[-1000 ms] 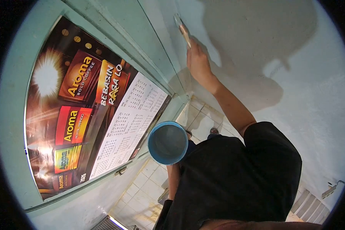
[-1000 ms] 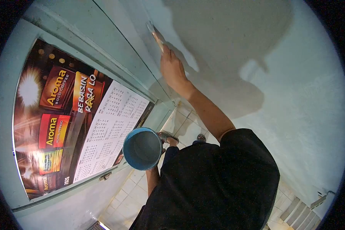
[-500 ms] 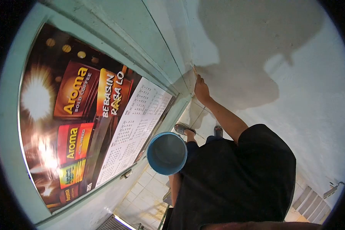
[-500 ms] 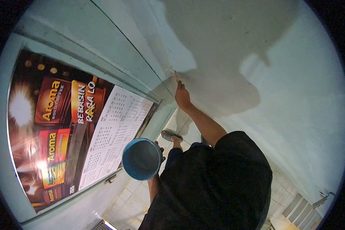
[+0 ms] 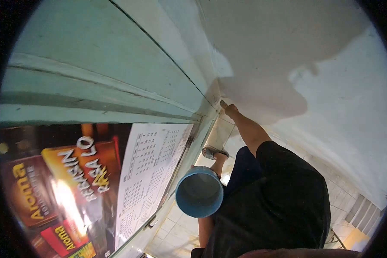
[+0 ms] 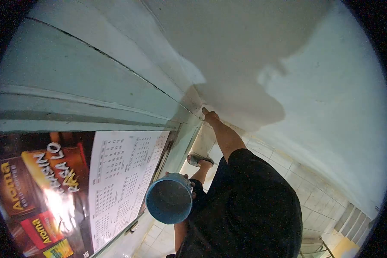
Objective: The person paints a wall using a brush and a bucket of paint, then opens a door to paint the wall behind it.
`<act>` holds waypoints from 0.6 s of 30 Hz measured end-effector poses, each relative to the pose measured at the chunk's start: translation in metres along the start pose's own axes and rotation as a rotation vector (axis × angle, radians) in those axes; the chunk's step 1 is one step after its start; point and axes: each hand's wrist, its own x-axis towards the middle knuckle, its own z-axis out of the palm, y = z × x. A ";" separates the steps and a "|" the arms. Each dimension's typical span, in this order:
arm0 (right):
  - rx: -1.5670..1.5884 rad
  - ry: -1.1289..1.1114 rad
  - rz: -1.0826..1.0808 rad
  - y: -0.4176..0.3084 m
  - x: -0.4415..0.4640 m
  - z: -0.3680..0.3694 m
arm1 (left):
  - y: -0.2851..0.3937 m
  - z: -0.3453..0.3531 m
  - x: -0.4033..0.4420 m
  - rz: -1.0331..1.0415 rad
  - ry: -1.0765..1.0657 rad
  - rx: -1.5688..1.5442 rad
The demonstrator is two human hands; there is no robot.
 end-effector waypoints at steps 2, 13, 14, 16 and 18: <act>-0.151 -0.044 0.187 -0.004 0.011 0.000 | -0.014 -0.011 0.004 -0.010 0.001 -0.040; 0.083 0.187 -0.217 -0.053 -0.104 -0.091 | -0.039 0.032 -0.047 -0.158 -0.030 -0.296; 0.136 0.185 -0.309 -0.058 -0.117 -0.099 | -0.038 0.036 -0.053 -0.167 -0.035 -0.315; 0.178 0.137 -0.349 -0.077 -0.152 -0.128 | -0.036 0.039 -0.063 -0.182 -0.043 -0.351; 0.216 0.086 -0.384 -0.089 -0.186 -0.153 | -0.037 0.041 -0.075 -0.200 -0.044 -0.391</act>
